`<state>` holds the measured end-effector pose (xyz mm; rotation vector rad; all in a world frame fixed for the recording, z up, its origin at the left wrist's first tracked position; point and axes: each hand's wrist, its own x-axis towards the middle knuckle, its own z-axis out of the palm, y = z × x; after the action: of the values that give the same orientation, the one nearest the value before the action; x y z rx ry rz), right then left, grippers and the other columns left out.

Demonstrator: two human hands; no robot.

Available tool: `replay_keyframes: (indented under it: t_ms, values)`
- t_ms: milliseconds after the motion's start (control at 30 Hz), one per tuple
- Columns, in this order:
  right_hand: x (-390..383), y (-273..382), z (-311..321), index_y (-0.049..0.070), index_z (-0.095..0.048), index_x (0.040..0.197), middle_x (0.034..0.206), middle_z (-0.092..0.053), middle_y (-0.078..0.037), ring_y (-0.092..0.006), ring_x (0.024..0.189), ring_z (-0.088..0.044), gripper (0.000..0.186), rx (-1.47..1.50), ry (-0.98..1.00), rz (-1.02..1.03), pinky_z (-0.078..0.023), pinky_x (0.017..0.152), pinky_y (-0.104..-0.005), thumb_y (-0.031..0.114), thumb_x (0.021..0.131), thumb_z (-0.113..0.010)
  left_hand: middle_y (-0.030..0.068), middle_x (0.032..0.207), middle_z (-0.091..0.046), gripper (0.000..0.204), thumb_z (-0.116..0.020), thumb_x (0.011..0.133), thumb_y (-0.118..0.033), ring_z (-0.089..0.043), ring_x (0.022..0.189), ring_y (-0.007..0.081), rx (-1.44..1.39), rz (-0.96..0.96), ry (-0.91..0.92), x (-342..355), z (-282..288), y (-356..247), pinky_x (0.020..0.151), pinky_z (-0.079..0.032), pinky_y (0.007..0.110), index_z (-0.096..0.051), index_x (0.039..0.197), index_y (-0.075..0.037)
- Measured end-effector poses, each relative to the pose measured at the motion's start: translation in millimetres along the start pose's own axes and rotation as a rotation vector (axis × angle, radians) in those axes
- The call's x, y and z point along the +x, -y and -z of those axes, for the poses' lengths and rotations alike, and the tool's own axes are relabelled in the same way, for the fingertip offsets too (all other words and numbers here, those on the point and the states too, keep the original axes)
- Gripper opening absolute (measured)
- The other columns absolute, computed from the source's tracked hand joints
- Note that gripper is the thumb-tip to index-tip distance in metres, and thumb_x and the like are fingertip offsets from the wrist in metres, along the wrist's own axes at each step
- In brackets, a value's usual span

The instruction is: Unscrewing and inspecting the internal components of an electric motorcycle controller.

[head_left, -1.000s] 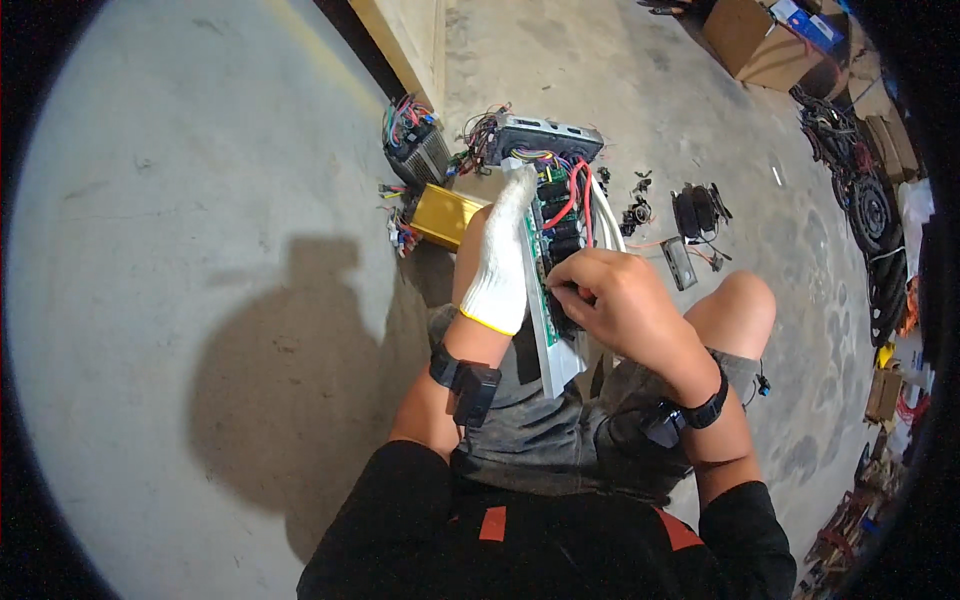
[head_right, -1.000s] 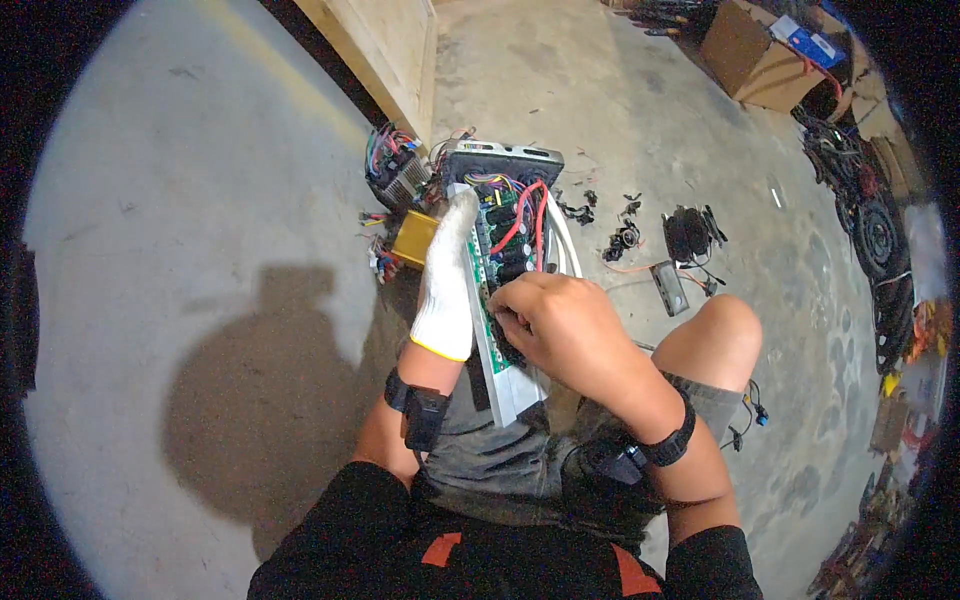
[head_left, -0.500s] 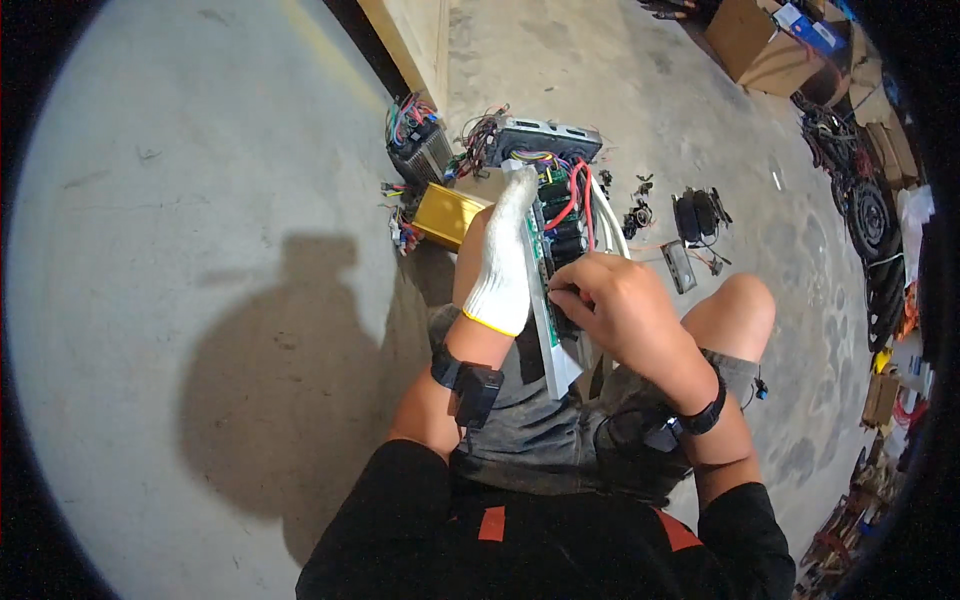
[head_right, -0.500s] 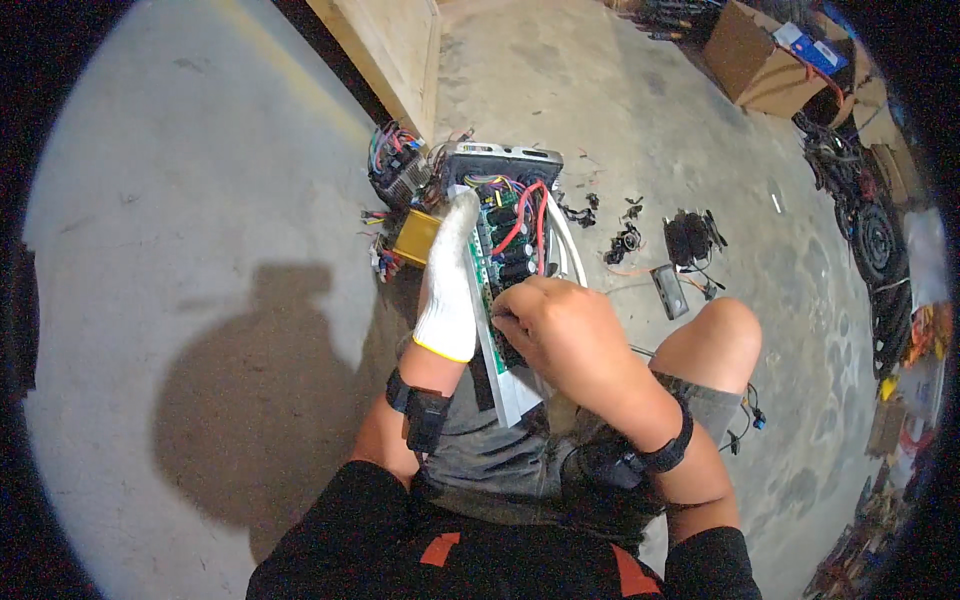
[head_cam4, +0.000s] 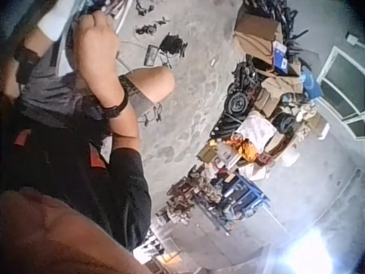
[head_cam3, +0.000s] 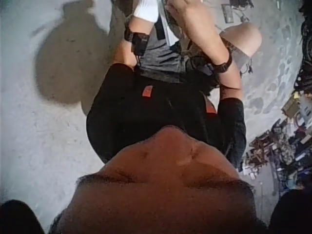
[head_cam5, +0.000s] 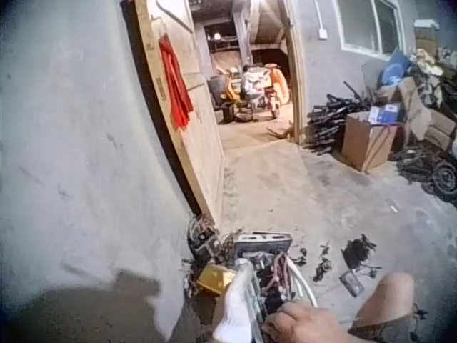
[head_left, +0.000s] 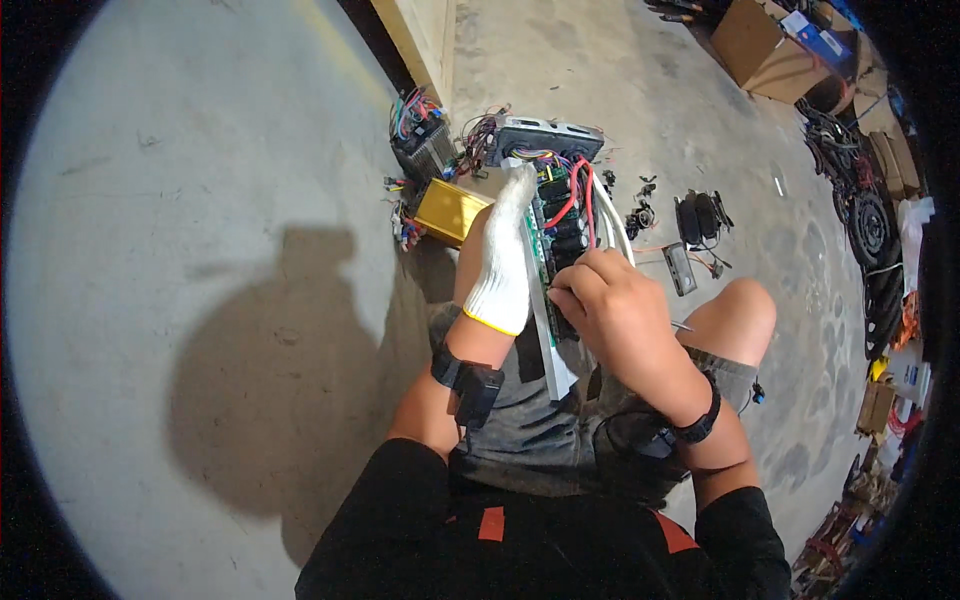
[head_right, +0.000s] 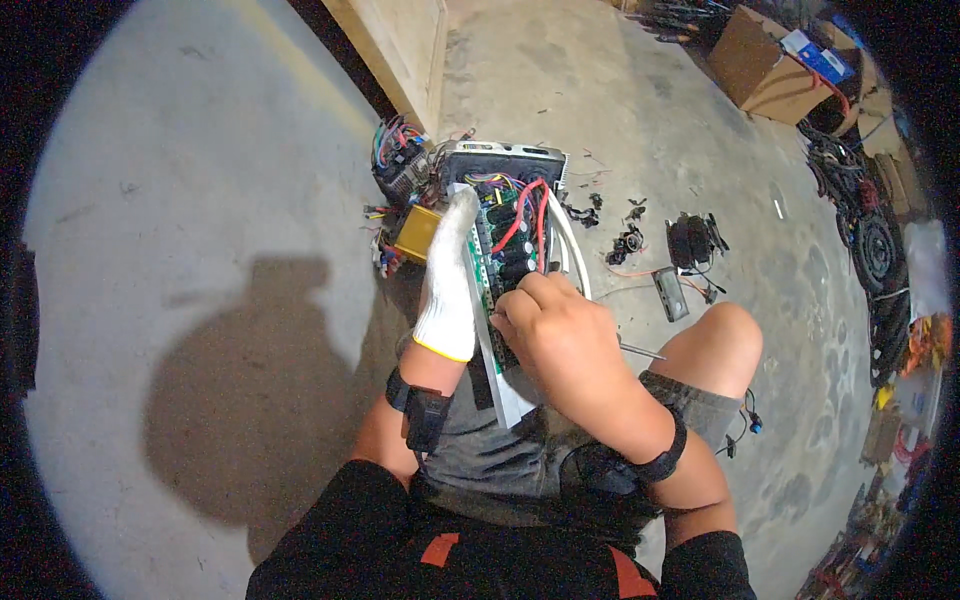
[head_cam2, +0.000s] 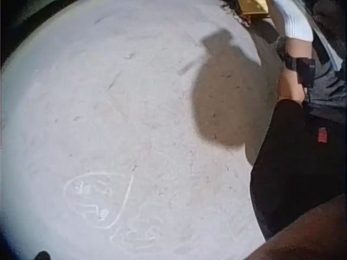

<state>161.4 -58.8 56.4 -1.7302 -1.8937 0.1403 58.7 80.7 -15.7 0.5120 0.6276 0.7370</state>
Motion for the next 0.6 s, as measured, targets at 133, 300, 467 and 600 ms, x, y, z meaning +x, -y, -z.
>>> replay_keyframes:
  t_ms: [133,300,467,600]
  values:
    - [-1,3,-5,0.006,-0.070,0.092,0.090,-0.067,-0.008,-0.0307,0.085,-0.068,0.014,-0.026,-0.006,-0.039,-0.056,0.071,-0.0421,0.011,0.085,-0.081,0.0108,0.119,-0.076,0.045,-0.055,0.109,-0.042,-0.076,0.097,0.0235,0.020,-0.109,-0.023,4,5,4,0.088,-0.063,0.040,-0.069,0.132,-0.006]
    - [-1,1,-1,0.006,-0.070,0.093,0.090,-0.066,-0.009,-0.0308,0.085,-0.068,0.015,0.010,-0.001,-0.025,-0.056,0.072,-0.0426,0.011,0.084,-0.082,0.0113,0.124,-0.075,0.043,-0.052,0.111,-0.039,-0.075,0.104,0.0235,-0.028,-0.042,0.026,4,3,3,0.093,-0.062,0.041,-0.067,0.134,-0.006]
    - [-1,-6,3,0.008,-0.070,0.095,0.090,-0.063,-0.008,-0.0298,0.087,-0.065,0.016,0.107,0.024,0.029,-0.057,0.073,-0.0419,0.015,0.085,-0.080,0.0043,0.110,-0.072,0.041,-0.055,0.109,-0.041,-0.068,0.094,0.0154,-0.018,-0.021,0.012,-2,-4,0,0.085,-0.057,0.034,-0.072,0.121,-0.006]
    - [2,-4,5,0.007,-0.070,0.097,0.091,-0.063,-0.009,-0.0309,0.088,-0.065,0.016,0.125,0.043,-0.020,-0.056,0.074,-0.0424,0.013,0.085,-0.080,0.0110,0.123,-0.074,0.041,-0.049,0.111,-0.037,-0.074,0.107,0.0239,0.051,-0.038,0.007,0,-1,-2,0.098,-0.060,0.042,-0.068,0.132,-0.007]
